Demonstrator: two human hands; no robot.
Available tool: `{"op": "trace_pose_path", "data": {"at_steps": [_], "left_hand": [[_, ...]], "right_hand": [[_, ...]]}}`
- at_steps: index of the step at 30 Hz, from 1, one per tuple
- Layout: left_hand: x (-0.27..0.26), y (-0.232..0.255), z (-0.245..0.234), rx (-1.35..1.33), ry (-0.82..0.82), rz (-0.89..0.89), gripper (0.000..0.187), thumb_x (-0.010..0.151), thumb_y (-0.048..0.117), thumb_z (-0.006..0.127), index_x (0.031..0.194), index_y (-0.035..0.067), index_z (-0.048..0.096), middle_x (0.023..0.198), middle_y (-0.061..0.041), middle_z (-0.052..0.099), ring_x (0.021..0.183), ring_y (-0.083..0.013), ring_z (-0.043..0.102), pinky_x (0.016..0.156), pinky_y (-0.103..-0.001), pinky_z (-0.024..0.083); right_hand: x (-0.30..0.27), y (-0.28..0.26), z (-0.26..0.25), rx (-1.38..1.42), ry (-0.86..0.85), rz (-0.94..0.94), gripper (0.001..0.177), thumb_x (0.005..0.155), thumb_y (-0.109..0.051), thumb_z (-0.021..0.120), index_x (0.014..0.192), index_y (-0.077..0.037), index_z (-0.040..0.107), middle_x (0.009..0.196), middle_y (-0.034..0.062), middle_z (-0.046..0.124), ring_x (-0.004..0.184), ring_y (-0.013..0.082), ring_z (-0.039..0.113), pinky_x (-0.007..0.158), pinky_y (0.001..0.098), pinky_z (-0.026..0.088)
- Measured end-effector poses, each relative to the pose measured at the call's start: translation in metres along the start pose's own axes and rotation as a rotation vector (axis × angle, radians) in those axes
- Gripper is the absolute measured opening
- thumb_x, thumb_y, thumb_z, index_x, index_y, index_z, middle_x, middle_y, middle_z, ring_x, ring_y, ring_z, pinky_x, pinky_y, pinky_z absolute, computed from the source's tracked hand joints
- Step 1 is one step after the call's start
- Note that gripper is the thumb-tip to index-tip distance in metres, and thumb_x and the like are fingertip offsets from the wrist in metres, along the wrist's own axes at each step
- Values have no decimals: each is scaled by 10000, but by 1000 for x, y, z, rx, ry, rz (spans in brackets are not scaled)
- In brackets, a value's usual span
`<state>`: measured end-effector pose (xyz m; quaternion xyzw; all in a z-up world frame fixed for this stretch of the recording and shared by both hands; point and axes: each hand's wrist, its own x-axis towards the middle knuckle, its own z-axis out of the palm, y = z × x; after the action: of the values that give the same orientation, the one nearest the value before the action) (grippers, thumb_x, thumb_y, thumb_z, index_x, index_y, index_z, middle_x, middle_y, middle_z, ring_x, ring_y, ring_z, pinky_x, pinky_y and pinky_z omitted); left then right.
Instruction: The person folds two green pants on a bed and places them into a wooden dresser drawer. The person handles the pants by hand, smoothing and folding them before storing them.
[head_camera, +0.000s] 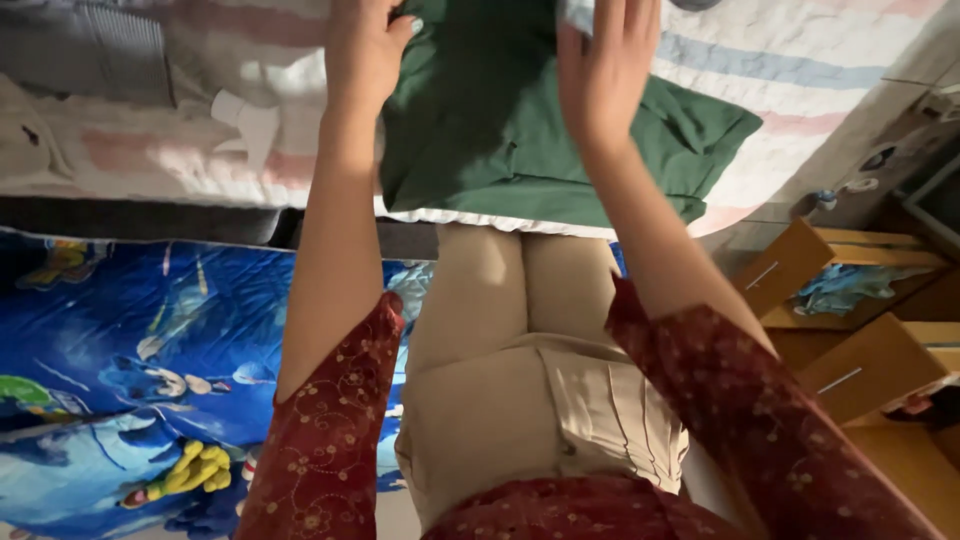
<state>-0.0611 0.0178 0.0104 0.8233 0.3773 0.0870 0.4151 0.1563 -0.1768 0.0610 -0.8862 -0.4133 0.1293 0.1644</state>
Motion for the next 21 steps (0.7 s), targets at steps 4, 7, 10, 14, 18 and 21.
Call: {"op": "trace_pose_path", "data": {"at_steps": [4, 7, 10, 14, 18, 21], "left_hand": [[14, 21, -2, 57, -30, -161, 289, 866, 193, 848, 993, 32, 644, 898, -139, 718, 842, -399, 648, 709, -500, 506], [18, 33, -6, 260, -37, -135, 350, 851, 235, 855, 1082, 49, 670, 833, -161, 707, 786, -427, 640, 668, -530, 489], [12, 20, -3, 404, -122, -89, 254, 962, 229, 806, 998, 42, 637, 897, -166, 709, 871, -431, 650, 706, -548, 484], [10, 0, -14, 310, -157, 110, 192, 974, 25, 679, 1161, 27, 637, 960, -199, 701, 914, -454, 644, 772, -539, 496], [27, 8, -14, -8, -207, 92, 346, 926, -47, 586, 1266, -8, 635, 1075, -237, 702, 989, -447, 662, 816, -489, 529], [49, 24, -3, -181, -227, -34, 228, 979, 66, 699, 1178, -21, 631, 1008, -203, 702, 918, -386, 663, 805, -469, 533]], "right_hand": [[-67, 17, -71, -54, 38, -137, 551, 876, -132, 785, 1390, -59, 604, 1391, 168, 532, 1310, 404, 502, 1147, 569, 353], [-117, 109, -68, -205, 139, -39, 483, 804, 2, 678, 1283, -53, 664, 1289, 162, 627, 1216, 391, 573, 1115, 539, 416], [-125, 180, -95, -201, 152, -9, 340, 800, 68, 635, 1115, -41, 703, 1076, 150, 698, 1056, 371, 657, 967, 491, 521], [-118, 249, -109, 24, 54, 207, 220, 921, 91, 596, 1039, -63, 699, 1049, 126, 702, 1014, 316, 683, 924, 438, 550], [-108, 214, -125, 436, 39, 236, 317, 945, 47, 544, 1247, -33, 601, 1254, 135, 597, 1211, 285, 619, 1040, 404, 509], [-97, 152, -132, 366, 21, -10, 438, 888, -67, 686, 1311, -26, 582, 1326, 165, 557, 1264, 339, 561, 1051, 462, 474]]}}
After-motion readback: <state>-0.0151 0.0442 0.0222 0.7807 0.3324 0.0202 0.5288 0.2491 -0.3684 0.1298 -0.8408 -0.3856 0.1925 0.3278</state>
